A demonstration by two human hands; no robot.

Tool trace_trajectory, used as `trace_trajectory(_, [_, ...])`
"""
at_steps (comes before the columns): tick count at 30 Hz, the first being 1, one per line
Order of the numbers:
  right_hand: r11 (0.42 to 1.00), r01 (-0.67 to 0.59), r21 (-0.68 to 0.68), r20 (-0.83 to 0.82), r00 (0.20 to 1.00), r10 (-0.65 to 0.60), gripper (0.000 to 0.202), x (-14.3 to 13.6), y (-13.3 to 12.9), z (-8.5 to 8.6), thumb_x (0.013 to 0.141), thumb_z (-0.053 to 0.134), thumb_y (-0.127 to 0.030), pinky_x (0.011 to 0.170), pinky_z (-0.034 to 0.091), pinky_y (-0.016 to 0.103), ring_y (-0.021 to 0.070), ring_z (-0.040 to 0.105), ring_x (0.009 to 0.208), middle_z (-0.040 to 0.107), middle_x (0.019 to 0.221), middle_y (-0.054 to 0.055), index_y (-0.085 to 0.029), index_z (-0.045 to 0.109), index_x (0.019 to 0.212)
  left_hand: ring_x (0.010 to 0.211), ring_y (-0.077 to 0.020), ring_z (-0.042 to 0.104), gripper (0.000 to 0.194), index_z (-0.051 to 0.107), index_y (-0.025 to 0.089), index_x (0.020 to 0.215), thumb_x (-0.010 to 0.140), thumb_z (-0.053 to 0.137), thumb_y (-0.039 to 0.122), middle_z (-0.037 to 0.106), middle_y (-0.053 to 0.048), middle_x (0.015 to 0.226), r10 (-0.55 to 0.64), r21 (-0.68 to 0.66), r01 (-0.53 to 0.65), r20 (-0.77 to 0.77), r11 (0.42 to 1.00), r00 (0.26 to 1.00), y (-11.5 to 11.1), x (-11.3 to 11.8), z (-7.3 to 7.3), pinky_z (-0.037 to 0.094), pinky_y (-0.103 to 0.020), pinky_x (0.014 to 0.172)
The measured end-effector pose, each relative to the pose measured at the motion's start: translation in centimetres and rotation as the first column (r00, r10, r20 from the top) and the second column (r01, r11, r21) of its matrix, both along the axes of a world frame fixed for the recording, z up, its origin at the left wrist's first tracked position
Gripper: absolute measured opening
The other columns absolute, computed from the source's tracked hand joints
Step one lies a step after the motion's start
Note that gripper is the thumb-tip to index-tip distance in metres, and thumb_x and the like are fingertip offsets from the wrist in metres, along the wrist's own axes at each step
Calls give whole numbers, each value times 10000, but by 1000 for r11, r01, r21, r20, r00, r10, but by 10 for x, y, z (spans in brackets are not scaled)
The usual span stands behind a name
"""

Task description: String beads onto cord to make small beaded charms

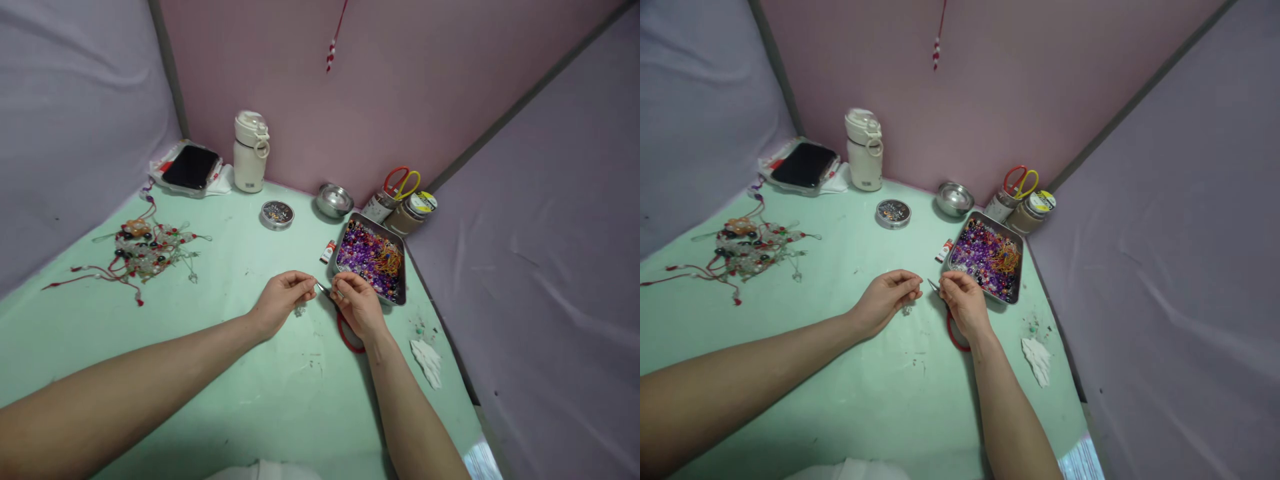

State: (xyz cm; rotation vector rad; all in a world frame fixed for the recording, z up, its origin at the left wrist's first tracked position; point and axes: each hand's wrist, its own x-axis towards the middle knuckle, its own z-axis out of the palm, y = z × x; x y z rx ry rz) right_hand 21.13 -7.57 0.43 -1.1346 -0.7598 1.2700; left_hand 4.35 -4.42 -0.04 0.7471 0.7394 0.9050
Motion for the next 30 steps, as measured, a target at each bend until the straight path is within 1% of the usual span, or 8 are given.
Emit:
trace_trajectory(6, [1000, -16, 12, -21, 1000, 16, 170, 0, 0, -1, 676, 791, -266, 624, 465, 245, 93, 528, 639, 620, 757, -23, -226, 700, 814, 628, -88, 564, 242, 683, 146, 788, 684, 788, 337, 594, 27, 618, -16, 6, 16, 5, 1000, 1000, 1, -1, -1, 487, -279, 763])
trace_trajectory(19, [1000, -24, 21, -61, 998, 25, 151, 1, 0, -3, 690, 791, -251, 628, 456, 222, 83, 531, 647, 630, 763, -24, -221, 712, 815, 624, -90, 566, 248, 680, 141, 779, 677, 796, 335, 595, 27, 609, 0, 4, 0, 11, 1000, 1000, 1, 0, -1, 485, -281, 766])
trace_trajectory(30, [1000, -9, 4, -62, 998, 10, 191, 1, 0, -1, 650, 820, -267, 624, 472, 219, 82, 538, 635, 638, 748, -25, -221, 717, 803, 631, -87, 571, 259, 682, 139, 777, 673, 802, 344, 603, 25, 611, -5, 2, 5, 11, 1000, 1000, 1, 0, -1, 488, -268, 761])
